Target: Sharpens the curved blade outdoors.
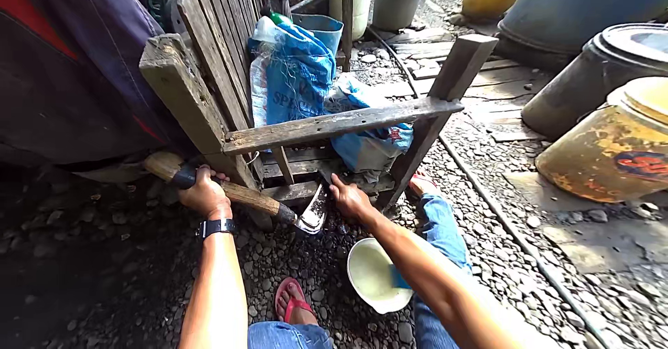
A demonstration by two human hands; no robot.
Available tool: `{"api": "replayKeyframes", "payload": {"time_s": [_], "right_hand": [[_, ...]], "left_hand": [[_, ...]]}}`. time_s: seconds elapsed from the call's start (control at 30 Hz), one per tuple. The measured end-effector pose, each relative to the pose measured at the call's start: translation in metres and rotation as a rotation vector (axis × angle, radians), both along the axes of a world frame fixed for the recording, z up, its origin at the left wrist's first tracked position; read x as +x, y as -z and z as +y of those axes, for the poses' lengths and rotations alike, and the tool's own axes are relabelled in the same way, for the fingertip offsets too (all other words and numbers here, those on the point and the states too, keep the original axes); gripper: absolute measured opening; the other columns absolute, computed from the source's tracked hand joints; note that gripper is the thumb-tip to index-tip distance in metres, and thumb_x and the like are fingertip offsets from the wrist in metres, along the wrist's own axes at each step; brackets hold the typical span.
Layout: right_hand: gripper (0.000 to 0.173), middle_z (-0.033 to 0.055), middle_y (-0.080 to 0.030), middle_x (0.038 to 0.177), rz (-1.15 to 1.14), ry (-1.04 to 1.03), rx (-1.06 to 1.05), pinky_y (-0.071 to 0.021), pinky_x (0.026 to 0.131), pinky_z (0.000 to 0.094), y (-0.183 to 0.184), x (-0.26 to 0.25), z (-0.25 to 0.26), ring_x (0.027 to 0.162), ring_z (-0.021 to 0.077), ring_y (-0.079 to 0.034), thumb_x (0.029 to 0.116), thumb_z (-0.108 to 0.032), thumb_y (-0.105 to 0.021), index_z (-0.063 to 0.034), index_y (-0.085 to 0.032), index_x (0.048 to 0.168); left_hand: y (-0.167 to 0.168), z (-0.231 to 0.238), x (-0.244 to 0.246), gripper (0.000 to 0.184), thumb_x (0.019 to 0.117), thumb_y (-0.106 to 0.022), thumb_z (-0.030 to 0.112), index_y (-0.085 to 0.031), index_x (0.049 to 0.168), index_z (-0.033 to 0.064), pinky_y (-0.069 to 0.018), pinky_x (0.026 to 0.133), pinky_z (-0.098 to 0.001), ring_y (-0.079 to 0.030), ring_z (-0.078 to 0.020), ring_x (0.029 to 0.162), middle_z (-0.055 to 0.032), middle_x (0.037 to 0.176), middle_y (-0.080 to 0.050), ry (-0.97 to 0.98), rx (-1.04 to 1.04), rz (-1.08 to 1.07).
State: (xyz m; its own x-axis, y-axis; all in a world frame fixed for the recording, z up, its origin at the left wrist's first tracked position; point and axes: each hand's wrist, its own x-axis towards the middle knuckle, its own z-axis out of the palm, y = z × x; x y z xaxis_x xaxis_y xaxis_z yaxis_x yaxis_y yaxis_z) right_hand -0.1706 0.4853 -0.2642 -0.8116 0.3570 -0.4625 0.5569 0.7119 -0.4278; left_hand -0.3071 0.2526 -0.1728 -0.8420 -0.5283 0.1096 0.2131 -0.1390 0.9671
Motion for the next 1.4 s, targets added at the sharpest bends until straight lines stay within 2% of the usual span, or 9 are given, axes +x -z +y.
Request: {"api": "replayKeyframes", "payload": {"time_s": [0.07,0.23,0.4,0.6,0.77,0.93,1.1,1.23,1.4], "right_hand": [[0.058,0.0248,-0.060,0.140,-0.011,0.057,-0.038,-0.0459,0.105,0.0586,-0.001,-0.014,0.000,0.130,0.0422,-0.058,0.1127,-0.042,-0.020,-0.0223,-0.018,0.167],[0.059,0.0328,-0.054,0.140,0.027,0.029,0.024,-0.0514,0.095,0.0582,0.010,0.024,-0.018,0.112,0.0478,-0.064,0.1116,-0.047,-0.026,-0.0288,-0.017,0.167],[0.057,0.0255,-0.060,0.140,0.008,0.110,-0.058,-0.0465,0.104,0.0586,0.003,-0.006,-0.007,0.127,0.0427,-0.060,0.1128,-0.042,-0.021,-0.0233,-0.019,0.167],[0.058,0.0365,-0.050,0.141,0.042,-0.074,0.074,-0.0514,0.094,0.0603,0.016,0.030,-0.017,0.113,0.0517,-0.063,0.1110,-0.048,-0.031,-0.0319,-0.021,0.166],[0.057,0.0263,-0.059,0.140,0.005,0.118,-0.071,-0.0475,0.103,0.0586,0.003,-0.006,-0.006,0.126,0.0438,-0.060,0.1125,-0.043,-0.021,-0.0258,-0.018,0.167],[0.058,0.0358,-0.051,0.141,0.041,-0.031,0.032,-0.0511,0.095,0.0598,0.018,0.036,-0.019,0.113,0.0508,-0.063,0.1114,-0.048,-0.029,-0.0310,-0.019,0.166],[0.057,0.0258,-0.061,0.138,0.018,0.124,-0.093,-0.0471,0.104,0.0587,0.006,0.000,-0.008,0.126,0.0433,-0.061,0.1127,-0.043,-0.020,-0.0249,-0.017,0.167],[0.058,0.0357,-0.051,0.141,0.041,-0.029,0.028,-0.0516,0.095,0.0594,0.017,0.036,-0.020,0.113,0.0508,-0.063,0.1116,-0.047,-0.029,-0.0292,-0.019,0.166],[0.058,0.0328,-0.050,0.146,0.017,0.019,-0.012,-0.0496,0.099,0.0604,0.003,0.011,-0.019,0.120,0.0490,-0.061,0.1116,-0.048,-0.026,-0.0325,-0.017,0.166]], "left_hand": [[-0.003,0.000,0.000,0.014,0.0985,-0.058,-0.001,-0.050,0.109,0.0006,-0.0570,0.048,-0.0255,-0.058,-0.0085,0.046,-0.0012,0.067,-0.054,-0.002,-0.006,-0.002],[-0.006,0.000,0.002,0.011,0.0993,-0.057,-0.002,-0.050,0.107,0.0001,-0.0563,0.046,-0.0240,-0.058,-0.0074,0.044,0.0000,0.064,-0.054,0.026,-0.009,-0.004],[-0.006,0.001,0.000,0.010,0.0999,-0.058,-0.001,-0.050,0.107,-0.0008,-0.0564,0.046,-0.0246,-0.058,-0.0086,0.044,-0.0010,0.064,-0.055,0.016,0.000,-0.013],[-0.008,0.001,0.000,0.013,0.0986,-0.058,-0.003,-0.049,0.109,-0.0008,-0.0559,0.044,-0.0243,-0.058,-0.0084,0.043,-0.0003,0.063,-0.055,0.024,0.027,-0.003],[-0.008,0.002,0.004,0.013,0.1005,-0.058,0.000,-0.049,0.111,-0.0020,-0.0567,0.046,-0.0252,-0.058,-0.0088,0.045,-0.0019,0.066,-0.055,0.026,0.013,-0.027],[-0.009,0.002,0.005,0.014,0.1004,-0.057,0.000,-0.049,0.111,-0.0018,-0.0560,0.046,-0.0240,-0.057,-0.0077,0.044,-0.0011,0.065,-0.054,0.032,0.019,-0.033],[-0.008,0.001,0.003,0.013,0.0997,-0.058,0.000,-0.050,0.110,-0.0013,-0.0564,0.046,-0.0244,-0.058,-0.0084,0.045,-0.0014,0.065,-0.055,0.026,0.011,-0.032],[-0.007,0.002,0.003,0.014,0.0994,-0.058,0.000,-0.049,0.110,-0.0008,-0.0564,0.046,-0.0243,-0.058,-0.0082,0.044,-0.0005,0.064,-0.054,0.034,0.030,-0.032],[-0.002,0.007,0.005,0.014,0.0986,-0.059,-0.001,-0.050,0.110,-0.0004,-0.0570,0.048,-0.0252,-0.059,-0.0086,0.047,-0.0009,0.067,-0.054,-0.019,0.030,-0.012]]}}
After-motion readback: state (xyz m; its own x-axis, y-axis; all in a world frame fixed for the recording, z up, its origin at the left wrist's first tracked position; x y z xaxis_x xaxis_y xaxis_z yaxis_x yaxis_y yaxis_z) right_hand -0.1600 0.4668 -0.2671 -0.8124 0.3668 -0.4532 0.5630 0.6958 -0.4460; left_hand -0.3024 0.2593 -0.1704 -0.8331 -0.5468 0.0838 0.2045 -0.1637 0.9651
